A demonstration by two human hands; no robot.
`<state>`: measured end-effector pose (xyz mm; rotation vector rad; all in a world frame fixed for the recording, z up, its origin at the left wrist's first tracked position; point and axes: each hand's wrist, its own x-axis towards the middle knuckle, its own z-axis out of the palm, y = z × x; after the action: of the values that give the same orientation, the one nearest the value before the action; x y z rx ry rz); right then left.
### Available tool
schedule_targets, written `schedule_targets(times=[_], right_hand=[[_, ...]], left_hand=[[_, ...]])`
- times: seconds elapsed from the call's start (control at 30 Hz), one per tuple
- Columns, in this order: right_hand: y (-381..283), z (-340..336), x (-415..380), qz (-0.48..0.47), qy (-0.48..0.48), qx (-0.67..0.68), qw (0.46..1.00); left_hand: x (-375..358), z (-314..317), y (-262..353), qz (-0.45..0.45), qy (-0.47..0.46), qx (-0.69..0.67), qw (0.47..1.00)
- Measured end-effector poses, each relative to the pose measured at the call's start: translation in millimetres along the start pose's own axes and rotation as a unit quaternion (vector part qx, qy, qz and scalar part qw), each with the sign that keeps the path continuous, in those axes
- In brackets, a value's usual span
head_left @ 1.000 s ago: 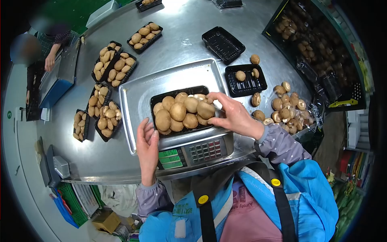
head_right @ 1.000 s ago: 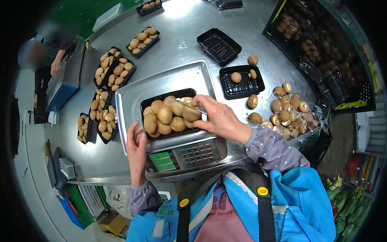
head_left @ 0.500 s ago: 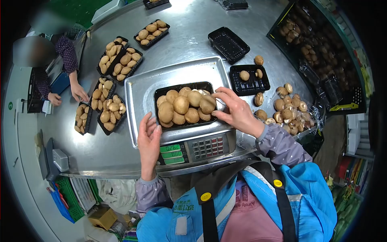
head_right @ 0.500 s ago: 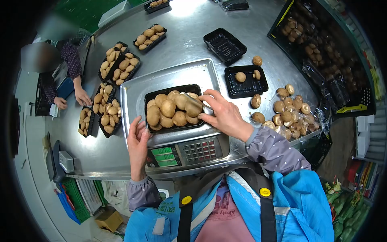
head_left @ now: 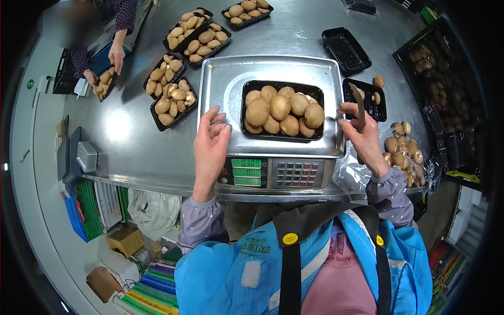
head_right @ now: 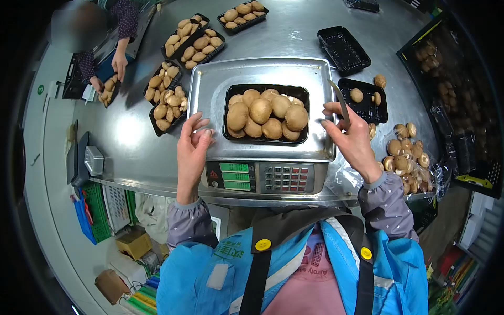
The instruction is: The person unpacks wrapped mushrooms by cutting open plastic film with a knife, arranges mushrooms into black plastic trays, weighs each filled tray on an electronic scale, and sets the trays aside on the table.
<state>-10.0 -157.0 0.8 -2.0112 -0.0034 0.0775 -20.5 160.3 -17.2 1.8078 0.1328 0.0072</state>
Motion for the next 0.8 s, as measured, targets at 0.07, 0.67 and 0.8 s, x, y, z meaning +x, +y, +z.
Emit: schedule_targets(times=[0.07, 0.67, 0.8], right_hand=[[0, 0, 0, 0.000, -0.001, 0.004, 1.000], [-1, 27, 6, 0.014, -0.075, -0.055, 0.996], [-20, 27, 11, 0.028, -0.091, -0.043, 0.995]], left_hand=[[0, 1, 1, -0.006, -0.003, 0.015, 1.000], [7, 37, 6, -0.184, -0.092, -0.243, 0.948], [17, 25, 1, -0.160, -0.070, -0.327, 0.929]])
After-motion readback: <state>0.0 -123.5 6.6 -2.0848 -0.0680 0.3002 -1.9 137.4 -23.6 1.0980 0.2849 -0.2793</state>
